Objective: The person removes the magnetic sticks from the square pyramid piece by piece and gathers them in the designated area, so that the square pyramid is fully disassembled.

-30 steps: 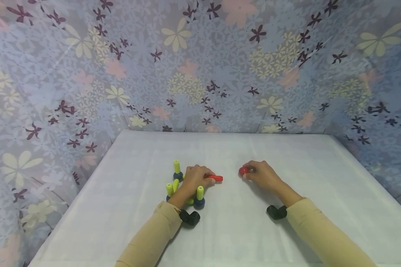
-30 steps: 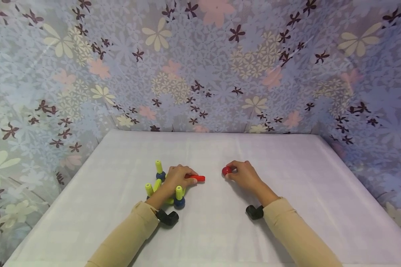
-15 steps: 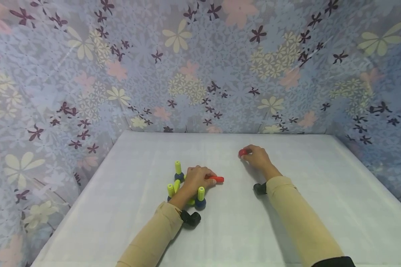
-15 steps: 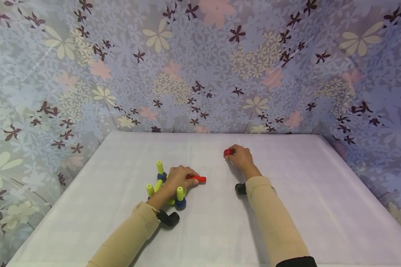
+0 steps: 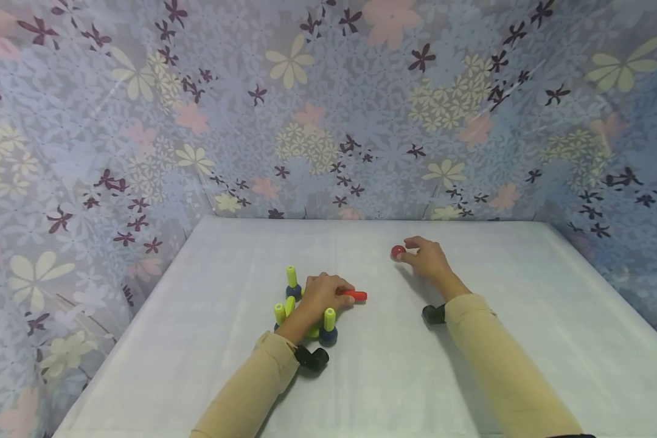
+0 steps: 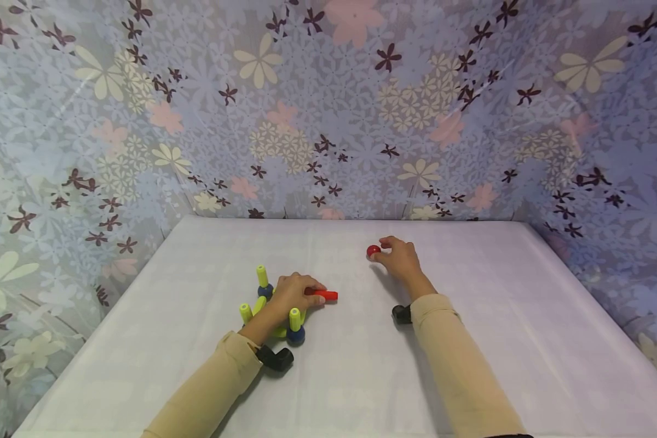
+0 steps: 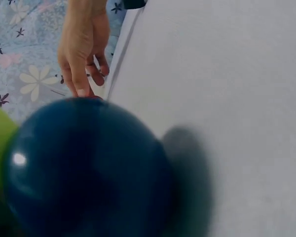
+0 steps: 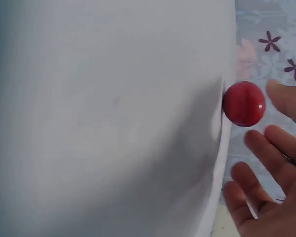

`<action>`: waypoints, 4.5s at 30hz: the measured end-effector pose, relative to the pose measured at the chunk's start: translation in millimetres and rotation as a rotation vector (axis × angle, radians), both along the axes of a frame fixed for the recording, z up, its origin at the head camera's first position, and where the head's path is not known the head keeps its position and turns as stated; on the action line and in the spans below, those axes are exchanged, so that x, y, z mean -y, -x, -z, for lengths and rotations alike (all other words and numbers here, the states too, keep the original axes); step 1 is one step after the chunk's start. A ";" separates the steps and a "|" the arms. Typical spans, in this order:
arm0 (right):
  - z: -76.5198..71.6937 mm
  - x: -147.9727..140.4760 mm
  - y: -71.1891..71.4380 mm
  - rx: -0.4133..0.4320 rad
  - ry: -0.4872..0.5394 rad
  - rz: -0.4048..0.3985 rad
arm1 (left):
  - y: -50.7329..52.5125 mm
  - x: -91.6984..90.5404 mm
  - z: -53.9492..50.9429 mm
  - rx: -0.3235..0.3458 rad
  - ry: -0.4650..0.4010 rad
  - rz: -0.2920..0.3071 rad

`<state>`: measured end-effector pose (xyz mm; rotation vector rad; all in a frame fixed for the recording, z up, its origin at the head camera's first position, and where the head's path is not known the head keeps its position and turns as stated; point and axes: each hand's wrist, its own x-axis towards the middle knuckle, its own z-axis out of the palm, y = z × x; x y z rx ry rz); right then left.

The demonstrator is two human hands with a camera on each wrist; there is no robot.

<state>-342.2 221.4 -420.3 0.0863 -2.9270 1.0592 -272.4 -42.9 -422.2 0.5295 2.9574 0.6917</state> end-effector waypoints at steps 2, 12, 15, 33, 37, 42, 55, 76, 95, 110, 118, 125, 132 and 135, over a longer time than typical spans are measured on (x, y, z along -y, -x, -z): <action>-3.0 -0.9 -4.6 -0.040 0.018 0.008 | -2.1 0.8 -3.9 -0.017 -0.018 -0.013; -12.6 22.7 -34.3 -0.145 0.031 -0.077 | -19.9 17.4 -55.4 -0.216 -0.068 -0.105; -9.4 39.3 -41.6 -0.145 0.021 -0.142 | -22.5 30.4 -64.8 -0.267 -0.056 -0.131; -1.5 140.7 -59.8 0.002 -0.041 -0.345 | -4.3 110.7 -42.4 0.086 -0.229 -0.120; -2.2 152.7 -59.1 -0.022 -0.113 -0.358 | -1.3 113.3 -38.2 0.069 -0.268 -0.118; -2.3 159.9 -58.5 -0.035 -0.164 -0.388 | -0.8 113.7 -35.3 0.037 -0.299 -0.117; -1.5 111.7 -70.5 0.004 -0.168 -0.367 | -10.0 69.4 -25.2 0.033 -0.328 -0.108; 0.7 63.0 -80.9 0.010 -0.150 -0.361 | -13.8 12.1 -24.9 -0.062 -0.266 0.028; -1.5 40.8 -91.7 0.030 -0.173 -0.355 | -12.6 31.6 -8.8 0.028 -0.252 -0.022; -6.1 44.5 -91.6 0.018 -0.107 -0.381 | -15.4 37.2 6.9 0.013 -0.163 0.007; -11.0 64.1 -82.8 0.044 -0.070 -0.441 | -15.4 37.2 5.0 0.006 -0.163 0.030; -8.6 76.5 -81.4 0.008 -0.103 -0.481 | -15.2 37.4 5.5 0.011 -0.166 0.034; -8.4 78.8 -81.0 -0.002 -0.130 -0.483 | -14.6 37.8 5.8 0.020 -0.161 0.025; -8.0 78.8 -80.9 0.005 -0.135 -0.486 | -14.2 43.6 7.3 -0.004 -0.176 0.008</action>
